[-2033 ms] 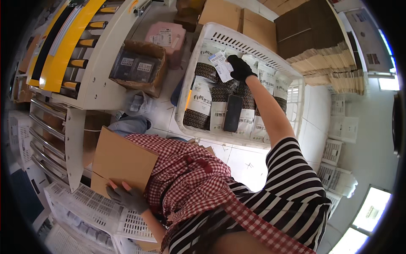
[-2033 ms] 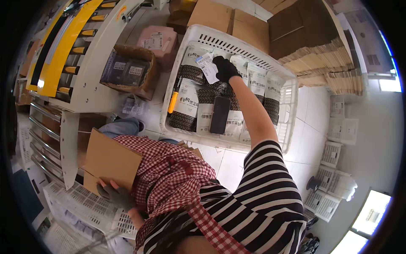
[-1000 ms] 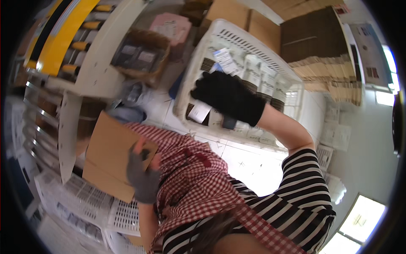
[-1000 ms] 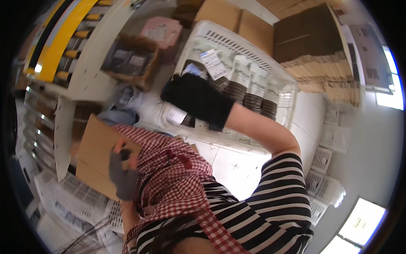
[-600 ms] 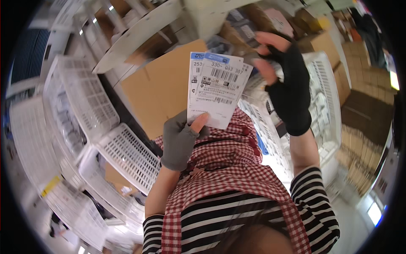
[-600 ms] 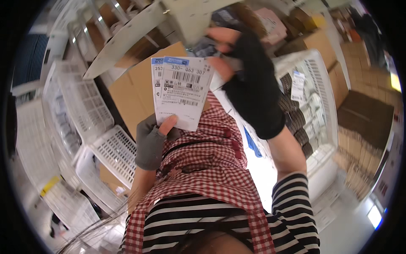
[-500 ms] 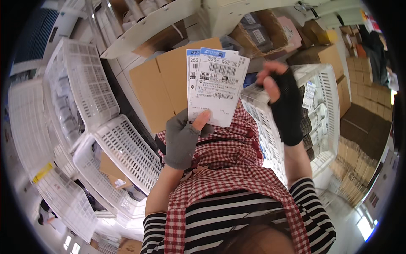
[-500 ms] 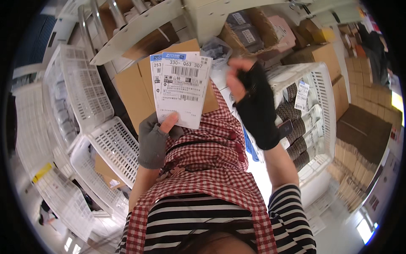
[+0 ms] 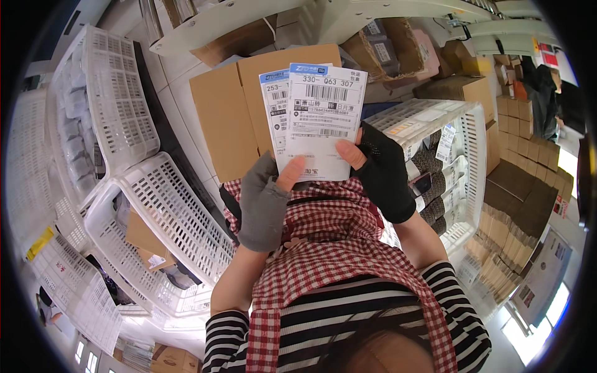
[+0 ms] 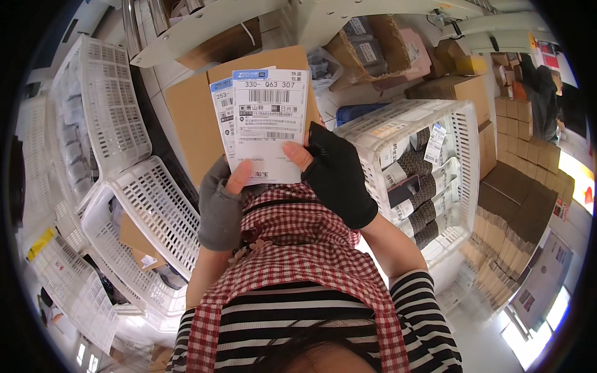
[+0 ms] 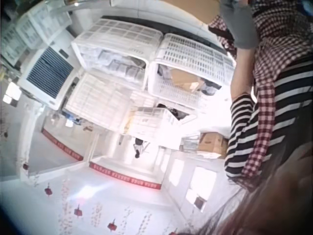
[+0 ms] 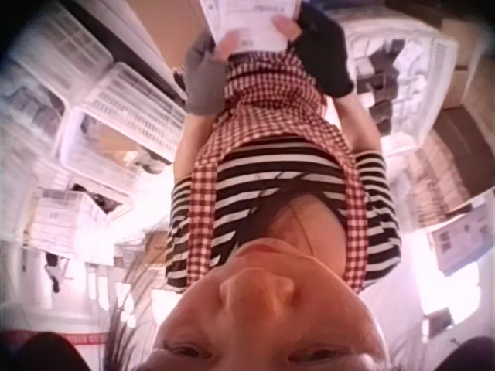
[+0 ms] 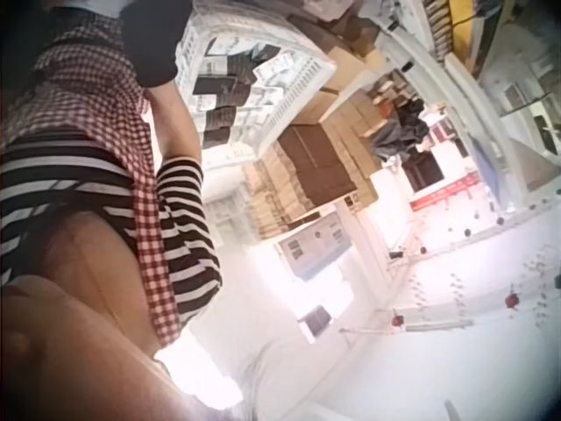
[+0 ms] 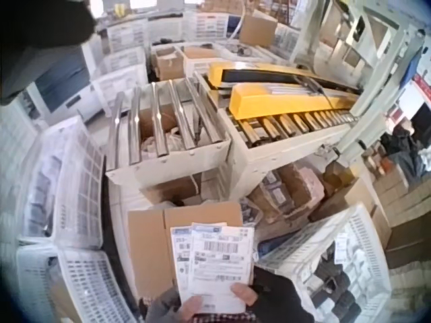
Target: The recorder is packing, labeling, and processing small parcels at a warehouse workstation.
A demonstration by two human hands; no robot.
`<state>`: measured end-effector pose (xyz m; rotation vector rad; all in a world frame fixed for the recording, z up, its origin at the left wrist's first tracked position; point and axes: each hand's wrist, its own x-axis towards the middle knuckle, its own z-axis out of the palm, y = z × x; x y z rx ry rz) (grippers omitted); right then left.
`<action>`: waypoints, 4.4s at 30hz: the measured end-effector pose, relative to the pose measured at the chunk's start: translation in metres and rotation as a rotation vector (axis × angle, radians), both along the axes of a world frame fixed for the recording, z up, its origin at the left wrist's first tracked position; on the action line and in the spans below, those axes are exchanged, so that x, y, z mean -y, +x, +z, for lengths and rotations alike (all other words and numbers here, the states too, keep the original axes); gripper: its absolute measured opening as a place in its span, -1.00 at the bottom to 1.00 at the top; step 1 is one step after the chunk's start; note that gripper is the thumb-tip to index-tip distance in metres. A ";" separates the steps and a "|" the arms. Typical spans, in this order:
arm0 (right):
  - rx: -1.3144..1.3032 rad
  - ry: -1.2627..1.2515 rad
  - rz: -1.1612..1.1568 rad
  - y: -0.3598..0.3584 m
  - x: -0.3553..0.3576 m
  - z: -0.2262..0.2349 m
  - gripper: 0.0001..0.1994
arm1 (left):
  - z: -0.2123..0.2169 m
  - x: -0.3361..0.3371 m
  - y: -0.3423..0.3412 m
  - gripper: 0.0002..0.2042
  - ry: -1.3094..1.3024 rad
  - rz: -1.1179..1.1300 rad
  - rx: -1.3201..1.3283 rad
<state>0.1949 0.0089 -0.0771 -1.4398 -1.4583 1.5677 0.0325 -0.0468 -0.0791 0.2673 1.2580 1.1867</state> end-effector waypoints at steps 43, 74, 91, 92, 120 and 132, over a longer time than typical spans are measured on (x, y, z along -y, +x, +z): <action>-0.012 -0.030 -0.105 -0.008 -0.010 0.004 -0.78 | -0.004 0.010 -0.035 -0.76 0.114 -0.195 -0.468; 0.045 -0.064 -0.050 -0.021 -0.008 0.003 -0.78 | 0.006 0.019 -0.042 -0.92 0.071 -0.144 -0.167; -0.074 -0.194 0.121 -0.047 0.004 0.010 -0.79 | -0.013 0.033 -0.042 -0.89 0.420 -0.017 -0.114; -0.176 -0.268 0.057 -0.055 0.005 0.012 -0.78 | -0.008 0.039 -0.047 -0.89 0.290 -0.004 0.065; -0.671 -0.494 -0.383 0.105 -0.082 0.060 -0.46 | -0.313 0.484 -0.300 -0.22 -0.576 1.367 -0.018; -0.097 0.234 -0.449 0.142 -0.047 0.070 -0.64 | -0.311 0.422 -0.312 -0.12 -0.347 1.357 -0.001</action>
